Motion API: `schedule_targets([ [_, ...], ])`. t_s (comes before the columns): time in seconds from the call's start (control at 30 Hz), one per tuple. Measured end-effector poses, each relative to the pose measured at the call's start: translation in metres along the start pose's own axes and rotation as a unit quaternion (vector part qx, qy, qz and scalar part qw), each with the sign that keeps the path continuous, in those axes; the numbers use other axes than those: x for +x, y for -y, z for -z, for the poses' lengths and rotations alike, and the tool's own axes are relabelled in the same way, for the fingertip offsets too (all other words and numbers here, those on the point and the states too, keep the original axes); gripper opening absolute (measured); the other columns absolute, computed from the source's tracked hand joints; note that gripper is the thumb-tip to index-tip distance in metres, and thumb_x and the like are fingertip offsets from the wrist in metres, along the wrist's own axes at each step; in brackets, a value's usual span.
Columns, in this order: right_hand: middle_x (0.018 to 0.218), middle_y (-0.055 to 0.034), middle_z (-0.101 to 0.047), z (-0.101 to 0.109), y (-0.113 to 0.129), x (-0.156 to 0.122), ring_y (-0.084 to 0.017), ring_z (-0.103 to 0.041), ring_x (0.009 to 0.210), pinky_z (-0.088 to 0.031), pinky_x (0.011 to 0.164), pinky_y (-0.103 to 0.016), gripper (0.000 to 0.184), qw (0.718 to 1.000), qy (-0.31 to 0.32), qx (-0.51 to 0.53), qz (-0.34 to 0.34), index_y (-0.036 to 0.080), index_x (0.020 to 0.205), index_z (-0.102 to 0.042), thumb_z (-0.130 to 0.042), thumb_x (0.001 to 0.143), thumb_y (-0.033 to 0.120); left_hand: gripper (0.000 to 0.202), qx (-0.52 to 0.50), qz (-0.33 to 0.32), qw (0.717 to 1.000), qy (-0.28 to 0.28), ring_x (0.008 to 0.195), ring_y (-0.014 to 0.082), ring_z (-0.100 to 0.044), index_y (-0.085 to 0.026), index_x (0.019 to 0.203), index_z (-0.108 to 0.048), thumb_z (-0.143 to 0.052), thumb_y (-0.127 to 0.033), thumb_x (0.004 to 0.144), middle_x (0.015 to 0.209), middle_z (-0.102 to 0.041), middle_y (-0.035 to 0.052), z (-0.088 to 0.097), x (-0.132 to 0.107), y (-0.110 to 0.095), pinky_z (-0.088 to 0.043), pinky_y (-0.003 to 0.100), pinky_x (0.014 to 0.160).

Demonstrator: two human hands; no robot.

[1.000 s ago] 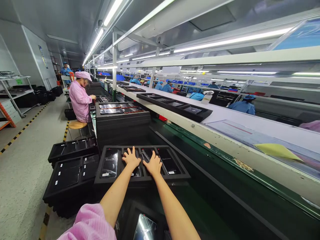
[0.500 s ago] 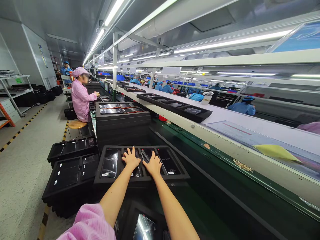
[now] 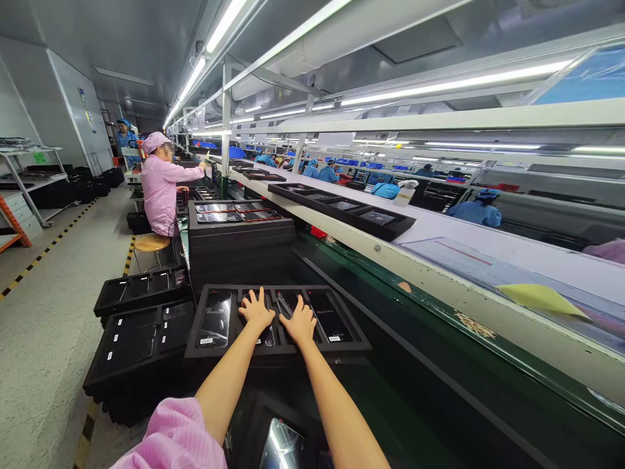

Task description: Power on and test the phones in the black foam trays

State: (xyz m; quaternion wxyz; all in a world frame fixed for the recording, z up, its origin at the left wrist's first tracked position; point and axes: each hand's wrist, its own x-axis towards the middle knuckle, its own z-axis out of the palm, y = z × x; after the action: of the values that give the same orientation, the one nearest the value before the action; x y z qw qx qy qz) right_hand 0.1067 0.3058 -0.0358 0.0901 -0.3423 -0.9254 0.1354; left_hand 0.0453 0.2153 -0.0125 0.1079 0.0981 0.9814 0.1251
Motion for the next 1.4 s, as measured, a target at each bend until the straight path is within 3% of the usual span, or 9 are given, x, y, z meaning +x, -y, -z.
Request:
schedule_targets([
  [1.4, 0.119, -0.0174, -0.046, 0.0025, 0.0017, -0.0008, -0.028, -0.041, 0.113, -0.031, 0.089, -0.038, 0.079, 1.000, 0.004, 0.003, -0.003, 0.010, 0.139, -0.020, -0.056, 0.076, 0.041, 0.078, -0.006, -0.001, 1.000, 0.004, 0.123, 0.0330, -0.032, -0.032, 0.143, -0.012, -0.051, -0.039, 0.076, 0.151, -0.015, 0.0070, 0.0020, -0.0036, 0.0005, -0.035, 0.044, 0.092],
])
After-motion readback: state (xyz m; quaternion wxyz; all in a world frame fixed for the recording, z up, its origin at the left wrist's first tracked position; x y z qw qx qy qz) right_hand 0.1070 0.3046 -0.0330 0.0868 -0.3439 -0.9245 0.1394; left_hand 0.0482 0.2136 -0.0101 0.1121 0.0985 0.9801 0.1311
